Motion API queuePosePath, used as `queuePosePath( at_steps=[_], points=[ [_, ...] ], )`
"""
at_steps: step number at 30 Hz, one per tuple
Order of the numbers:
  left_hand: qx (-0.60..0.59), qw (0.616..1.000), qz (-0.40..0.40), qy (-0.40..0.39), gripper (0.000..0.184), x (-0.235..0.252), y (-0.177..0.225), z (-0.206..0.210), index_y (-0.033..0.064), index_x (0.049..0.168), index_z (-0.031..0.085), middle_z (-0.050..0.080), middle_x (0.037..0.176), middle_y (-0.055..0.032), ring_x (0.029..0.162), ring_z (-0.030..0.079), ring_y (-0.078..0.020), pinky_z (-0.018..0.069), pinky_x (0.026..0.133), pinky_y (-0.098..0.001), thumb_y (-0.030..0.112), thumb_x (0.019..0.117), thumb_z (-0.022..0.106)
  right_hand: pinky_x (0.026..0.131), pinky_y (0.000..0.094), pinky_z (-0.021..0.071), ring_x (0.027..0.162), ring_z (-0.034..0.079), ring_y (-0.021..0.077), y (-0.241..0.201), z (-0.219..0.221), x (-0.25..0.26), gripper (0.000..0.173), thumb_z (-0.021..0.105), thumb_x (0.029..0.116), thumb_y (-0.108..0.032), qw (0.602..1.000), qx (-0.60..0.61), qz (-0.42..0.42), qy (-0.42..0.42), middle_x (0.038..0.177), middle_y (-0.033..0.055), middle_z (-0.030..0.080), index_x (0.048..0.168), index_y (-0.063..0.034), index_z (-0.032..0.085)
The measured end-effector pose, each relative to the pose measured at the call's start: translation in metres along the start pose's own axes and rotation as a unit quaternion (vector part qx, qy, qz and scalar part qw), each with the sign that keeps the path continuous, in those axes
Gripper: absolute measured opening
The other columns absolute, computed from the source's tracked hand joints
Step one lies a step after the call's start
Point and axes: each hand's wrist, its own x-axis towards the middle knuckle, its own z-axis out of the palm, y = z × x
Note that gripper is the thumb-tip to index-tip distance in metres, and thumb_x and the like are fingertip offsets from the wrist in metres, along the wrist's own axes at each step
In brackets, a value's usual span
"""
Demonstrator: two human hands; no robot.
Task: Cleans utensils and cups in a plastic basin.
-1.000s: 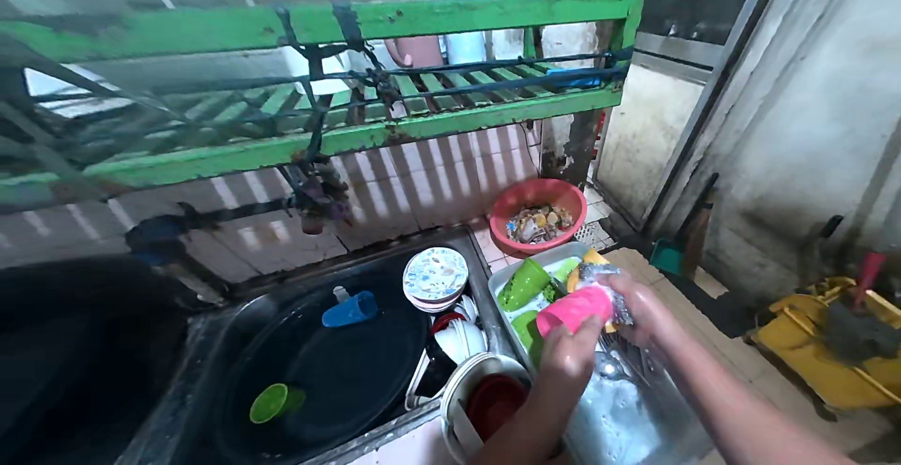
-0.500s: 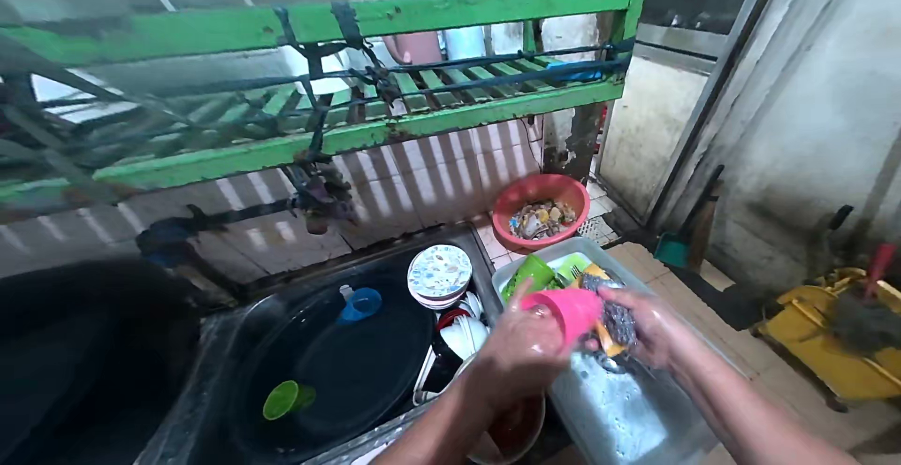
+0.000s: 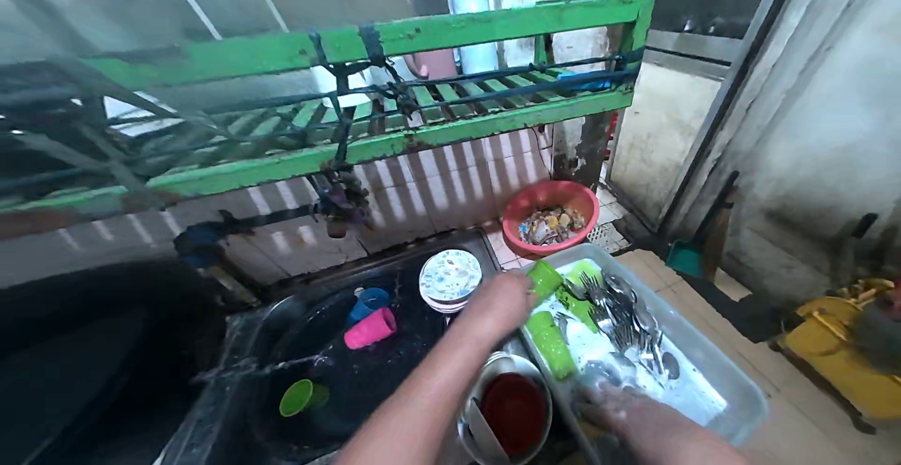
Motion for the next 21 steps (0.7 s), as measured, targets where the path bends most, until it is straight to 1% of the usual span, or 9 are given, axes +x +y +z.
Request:
queuePosePath(
  at_steps=[2,4,7,9,12,15,17,19,21],
  points=[
    [-0.060,0.998,-0.001,-0.003,0.042,0.023,0.020,0.014,0.0067,0.141,0.060,0.054,0.149,-0.0144,0.135,0.054,-0.0323,0.0445,0.112,-0.0533,0.027,0.1040,0.060,0.120,0.0635,0.0268,0.153,0.028,0.0402,0.000,0.003,0.000,0.067,0.071,0.0921,-0.011,1.000,-0.004,0.014,-0.017,0.167,0.0101,0.031,0.154,-0.0191,0.047],
    [-0.106,0.993,-0.038,0.020,0.064,0.050,0.023,0.033,0.0108,0.157,0.041,0.036,0.163,-0.0144,0.142,0.047,-0.0337,0.0427,0.114,-0.0535,0.025,0.0994,0.066,0.118,0.0639,0.0302,0.149,0.035,0.0402,-0.003,0.002,0.001,0.068,0.072,0.0917,-0.012,1.000,0.000,0.022,-0.020,0.167,0.0086,0.032,0.154,-0.0213,0.047],
    [-0.082,0.991,-0.096,0.042,0.081,0.072,0.019,0.069,0.0146,0.160,0.034,0.027,0.167,-0.0177,0.143,0.042,-0.0430,0.0450,0.109,-0.0589,0.027,0.0915,0.075,0.114,0.0631,0.0369,0.141,0.046,0.0394,-0.002,0.006,0.002,0.062,0.070,0.0935,-0.011,1.000,0.020,0.023,-0.001,0.163,0.0072,0.039,0.152,-0.0224,0.051],
    [-0.047,0.993,-0.106,0.032,0.066,0.079,0.019,0.083,0.0142,0.151,0.049,0.027,0.166,-0.0180,0.148,0.034,-0.0444,0.0435,0.110,-0.0606,0.028,0.0916,0.074,0.112,0.0637,0.0404,0.141,0.048,0.0364,0.004,0.011,0.002,0.055,0.067,0.0953,-0.012,0.998,0.042,0.021,0.030,0.161,0.0041,0.043,0.147,-0.0248,0.056],
    [-0.051,0.993,-0.107,0.008,0.042,0.080,0.020,0.071,0.0084,0.130,0.066,0.042,0.157,-0.0170,0.141,0.045,-0.0390,0.0465,0.109,-0.0561,0.029,0.0944,0.071,0.106,0.0634,0.0466,0.137,0.052,0.0353,0.005,0.008,0.004,0.050,0.068,0.0968,-0.024,0.998,0.035,0.021,0.038,0.160,0.0009,0.044,0.146,-0.0271,0.058],
    [-0.123,0.986,-0.105,0.031,0.038,0.065,0.009,0.046,0.0035,0.117,0.071,0.051,0.148,-0.0179,0.129,0.057,-0.0339,0.0497,0.106,-0.0517,0.031,0.0922,0.076,0.114,0.0591,0.0393,0.147,0.042,0.0327,0.003,0.005,-0.001,0.058,0.068,0.0979,-0.036,0.996,0.071,0.017,0.052,0.163,0.0053,0.039,0.152,-0.0222,0.051],
    [-0.191,0.975,-0.090,0.074,0.034,0.052,0.001,0.026,0.0004,0.104,0.071,0.053,0.145,-0.0196,0.129,0.056,-0.0354,0.0485,0.105,-0.0542,0.030,0.0892,0.081,0.118,0.0521,0.0387,0.145,0.045,0.0264,-0.001,-0.005,-0.011,0.069,0.074,0.0939,-0.036,0.966,0.197,0.023,0.166,0.161,0.0081,0.042,0.155,-0.0176,0.047],
    [-0.237,0.964,-0.071,0.094,0.031,0.035,0.006,0.005,0.0024,0.096,0.070,0.054,0.144,-0.0161,0.131,0.054,-0.0320,0.0483,0.105,-0.0539,0.029,0.0877,0.083,0.118,0.0488,0.0396,0.143,0.046,0.0289,0.002,-0.027,-0.014,0.078,0.074,0.0937,-0.028,0.914,0.309,0.029,0.261,0.161,0.0156,0.040,0.159,-0.0106,0.036],
    [-0.292,0.952,-0.037,0.086,0.028,0.020,0.019,-0.008,0.0046,0.093,0.068,0.056,0.142,-0.0125,0.131,0.055,-0.0268,0.0491,0.104,-0.0505,0.028,0.0871,0.084,0.113,0.0475,0.0446,0.140,0.048,0.0303,0.011,-0.048,-0.011,0.091,0.076,0.0895,-0.032,0.859,0.406,0.046,0.308,0.161,0.0173,0.038,0.162,-0.0118,0.026]
  ],
)
